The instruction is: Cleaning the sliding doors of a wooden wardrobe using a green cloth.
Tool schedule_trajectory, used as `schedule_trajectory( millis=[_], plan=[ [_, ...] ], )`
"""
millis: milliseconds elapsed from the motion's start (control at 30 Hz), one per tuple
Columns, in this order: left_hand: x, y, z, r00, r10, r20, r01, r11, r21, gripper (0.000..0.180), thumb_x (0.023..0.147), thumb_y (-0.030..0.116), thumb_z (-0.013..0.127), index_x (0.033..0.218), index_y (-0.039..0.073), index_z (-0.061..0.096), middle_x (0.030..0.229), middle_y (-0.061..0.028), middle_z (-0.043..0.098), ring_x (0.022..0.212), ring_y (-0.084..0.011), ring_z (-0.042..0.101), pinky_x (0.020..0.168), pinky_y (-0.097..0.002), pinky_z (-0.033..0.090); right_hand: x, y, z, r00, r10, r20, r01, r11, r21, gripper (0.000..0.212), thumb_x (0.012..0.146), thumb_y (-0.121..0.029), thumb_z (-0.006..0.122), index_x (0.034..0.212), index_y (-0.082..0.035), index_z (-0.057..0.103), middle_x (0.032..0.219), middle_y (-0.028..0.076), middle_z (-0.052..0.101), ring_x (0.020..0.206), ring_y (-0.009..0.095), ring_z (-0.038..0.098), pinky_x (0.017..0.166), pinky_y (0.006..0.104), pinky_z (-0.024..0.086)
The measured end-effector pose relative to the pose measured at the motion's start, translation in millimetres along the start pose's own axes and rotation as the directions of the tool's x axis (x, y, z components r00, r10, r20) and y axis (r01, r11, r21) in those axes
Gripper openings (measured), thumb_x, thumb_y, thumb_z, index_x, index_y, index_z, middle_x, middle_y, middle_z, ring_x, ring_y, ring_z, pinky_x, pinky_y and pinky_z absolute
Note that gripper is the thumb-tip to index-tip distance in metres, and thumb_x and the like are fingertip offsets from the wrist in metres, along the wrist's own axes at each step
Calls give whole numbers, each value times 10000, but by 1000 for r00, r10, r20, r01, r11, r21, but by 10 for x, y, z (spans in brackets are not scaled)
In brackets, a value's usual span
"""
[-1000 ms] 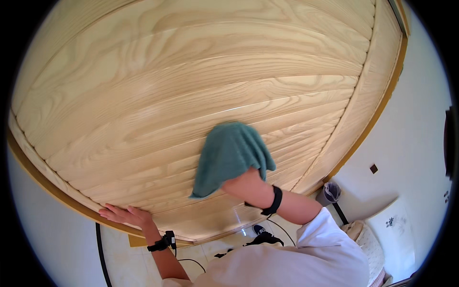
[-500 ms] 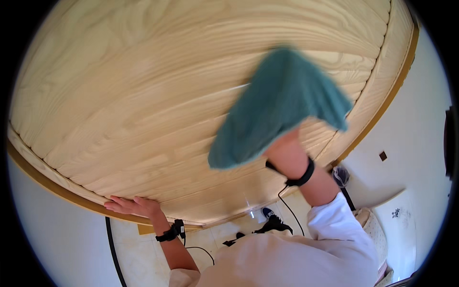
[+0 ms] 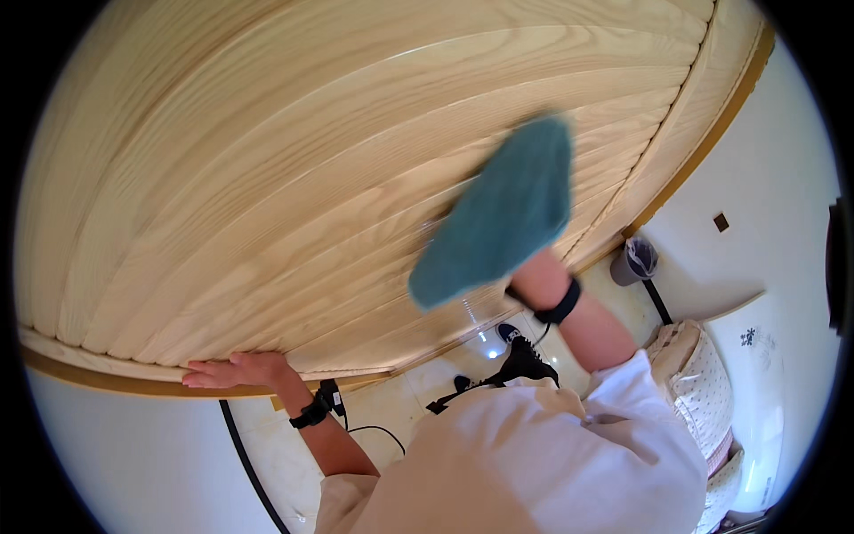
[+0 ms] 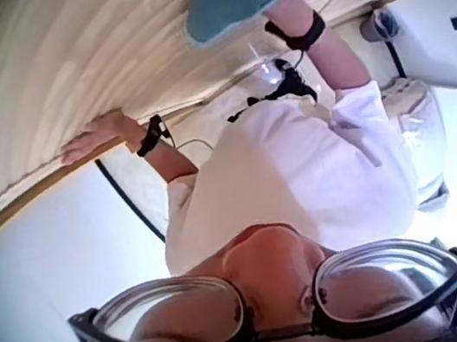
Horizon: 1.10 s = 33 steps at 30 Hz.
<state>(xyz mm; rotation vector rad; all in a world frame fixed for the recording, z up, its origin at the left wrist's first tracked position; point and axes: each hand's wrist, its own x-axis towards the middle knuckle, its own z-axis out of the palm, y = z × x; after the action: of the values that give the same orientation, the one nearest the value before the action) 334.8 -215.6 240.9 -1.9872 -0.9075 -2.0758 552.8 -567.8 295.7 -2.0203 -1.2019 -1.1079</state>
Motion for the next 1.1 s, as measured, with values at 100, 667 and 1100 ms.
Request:
schedule_trajectory(
  millis=[100,667,1100],
  plan=[
    [-28,51,25,1000,0,16,0,1000,9,722,1067,510,251,1560,-18,260,1642,-284,71,1522,-436,60,1203,-567,89,617,506,-501,990,-43,-131,7,965,-262,399,881,-225,657,1222,-21,617,1251,185,587,1202,391,522,1099,549,360],
    [-111,849,-240,992,124,-36,-125,852,-508,706,1027,314,517,1566,-2,187,1604,-264,243,1482,-398,269,1206,-525,217,-1126,-405,310,835,511,203,-465,853,-236,351,775,-154,681,1060,49,655,1130,215,591,987,391,580,1025,484,453],
    [-437,1514,97,828,551,106,-494,805,-328,621,993,278,488,1539,21,343,1636,-272,154,1519,-435,144,1194,-606,26,-1961,1480,230,764,580,-283,-608,794,-14,395,971,-122,586,1354,-35,546,1236,145,615,1172,309,561,1054,392,436]
  ],
)
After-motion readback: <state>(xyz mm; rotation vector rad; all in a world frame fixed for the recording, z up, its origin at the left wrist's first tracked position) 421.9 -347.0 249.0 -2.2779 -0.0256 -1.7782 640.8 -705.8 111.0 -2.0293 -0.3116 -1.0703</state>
